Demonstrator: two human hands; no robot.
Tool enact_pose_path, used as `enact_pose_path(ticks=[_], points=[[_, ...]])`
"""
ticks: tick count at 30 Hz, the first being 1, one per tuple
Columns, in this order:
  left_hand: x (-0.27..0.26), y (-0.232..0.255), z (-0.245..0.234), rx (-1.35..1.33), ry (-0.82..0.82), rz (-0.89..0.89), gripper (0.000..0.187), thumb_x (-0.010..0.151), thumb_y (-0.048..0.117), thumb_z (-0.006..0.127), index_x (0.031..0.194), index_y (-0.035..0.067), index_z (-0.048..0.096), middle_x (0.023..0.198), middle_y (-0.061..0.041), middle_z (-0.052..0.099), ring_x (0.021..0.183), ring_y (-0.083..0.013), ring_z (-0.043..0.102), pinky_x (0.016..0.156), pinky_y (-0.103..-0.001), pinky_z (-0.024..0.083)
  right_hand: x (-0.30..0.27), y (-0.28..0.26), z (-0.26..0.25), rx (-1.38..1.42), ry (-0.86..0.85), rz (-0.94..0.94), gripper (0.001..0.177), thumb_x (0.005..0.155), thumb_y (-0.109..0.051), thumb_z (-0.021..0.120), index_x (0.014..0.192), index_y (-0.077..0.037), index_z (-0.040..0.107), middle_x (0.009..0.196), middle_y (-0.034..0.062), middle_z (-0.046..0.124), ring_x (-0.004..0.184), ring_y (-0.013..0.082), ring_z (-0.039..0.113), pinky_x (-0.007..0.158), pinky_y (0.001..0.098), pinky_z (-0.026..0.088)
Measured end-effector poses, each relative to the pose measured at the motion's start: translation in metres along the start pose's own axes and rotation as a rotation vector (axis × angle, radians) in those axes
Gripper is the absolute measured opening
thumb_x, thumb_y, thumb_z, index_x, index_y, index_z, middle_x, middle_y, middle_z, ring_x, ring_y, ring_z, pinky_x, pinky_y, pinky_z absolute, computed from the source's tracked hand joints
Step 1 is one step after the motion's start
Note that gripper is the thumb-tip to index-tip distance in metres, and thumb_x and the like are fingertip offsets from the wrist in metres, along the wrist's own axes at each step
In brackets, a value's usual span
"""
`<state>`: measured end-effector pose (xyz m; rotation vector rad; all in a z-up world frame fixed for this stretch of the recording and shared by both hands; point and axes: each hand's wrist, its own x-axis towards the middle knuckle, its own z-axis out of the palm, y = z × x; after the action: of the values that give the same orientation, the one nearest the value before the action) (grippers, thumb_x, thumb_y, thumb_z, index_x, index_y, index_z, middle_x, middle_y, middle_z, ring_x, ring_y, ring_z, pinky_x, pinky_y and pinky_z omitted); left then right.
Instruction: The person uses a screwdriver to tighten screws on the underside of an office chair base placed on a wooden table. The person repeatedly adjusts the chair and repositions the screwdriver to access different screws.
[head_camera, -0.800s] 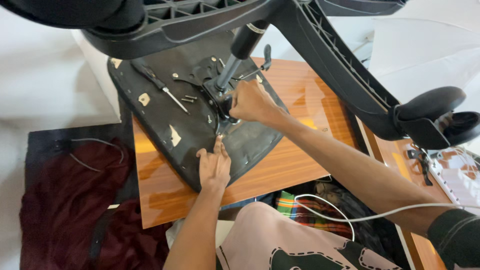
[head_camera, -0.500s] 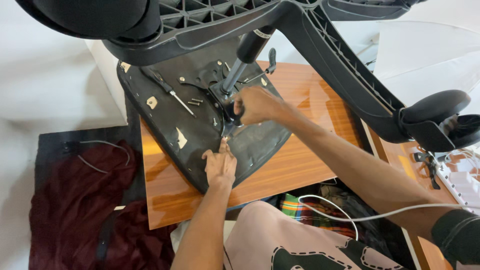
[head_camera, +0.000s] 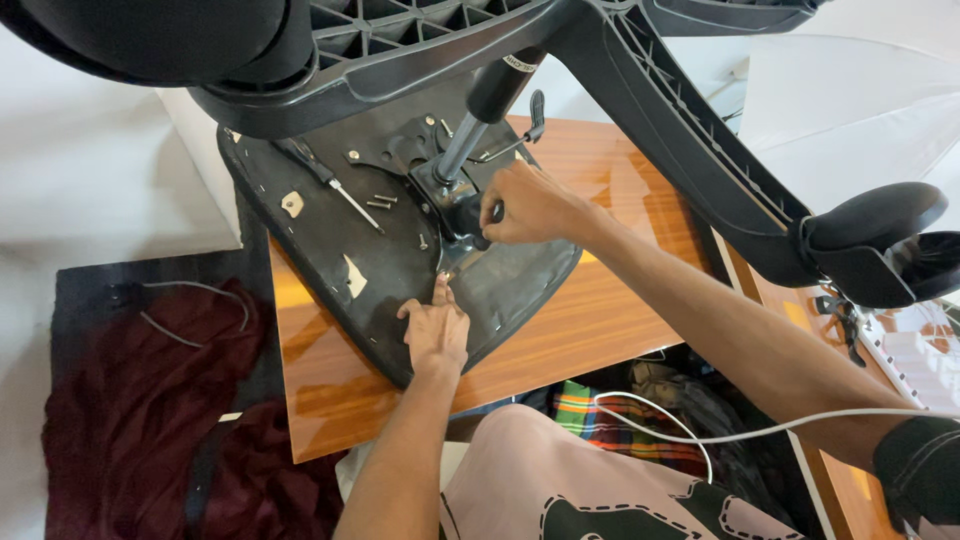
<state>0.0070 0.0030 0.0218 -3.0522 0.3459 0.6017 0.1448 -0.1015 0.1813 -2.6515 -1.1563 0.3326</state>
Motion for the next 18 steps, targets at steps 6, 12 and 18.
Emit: enact_pose_path(ticks=[6,12,18], points=[[-0.003,0.001,-0.001,0.089,0.006,0.019,0.068,0.094,0.020,0.058,0.153,-0.005,0.038,0.170,-0.012,0.018,0.069,-0.0308,0.072,0.081,-0.055,0.053,0.002,-0.002,0.010,0.020,0.009,0.557,0.015,0.070,-0.023,0.072,0.070,-0.009,0.079,0.058,0.0120,0.072,0.056,0.0258,0.073,0.064,0.0375,0.059],[0.000,0.007,0.013,0.018,0.181,0.105,0.032,0.094,0.014,0.059,0.123,0.001,0.068,0.147,-0.017,0.058,0.068,-0.0260,0.073,0.080,-0.054,0.055,-0.004,-0.001,0.028,-0.046,0.163,0.514,0.009,0.062,-0.020,0.077,0.067,-0.014,0.082,0.064,0.0138,0.073,0.065,0.0311,0.071,0.068,0.0389,0.057],[-0.002,0.016,0.039,-0.255,0.533,0.170,0.039,0.091,0.007,0.061,0.128,-0.004,0.066,0.070,-0.008,0.076,0.062,-0.0199,0.074,0.064,-0.037,0.055,-0.015,0.012,0.025,0.056,0.160,0.136,0.011,0.070,-0.016,0.072,0.072,-0.007,0.077,0.072,0.0119,0.074,0.068,0.0274,0.075,0.069,0.0357,0.060]])
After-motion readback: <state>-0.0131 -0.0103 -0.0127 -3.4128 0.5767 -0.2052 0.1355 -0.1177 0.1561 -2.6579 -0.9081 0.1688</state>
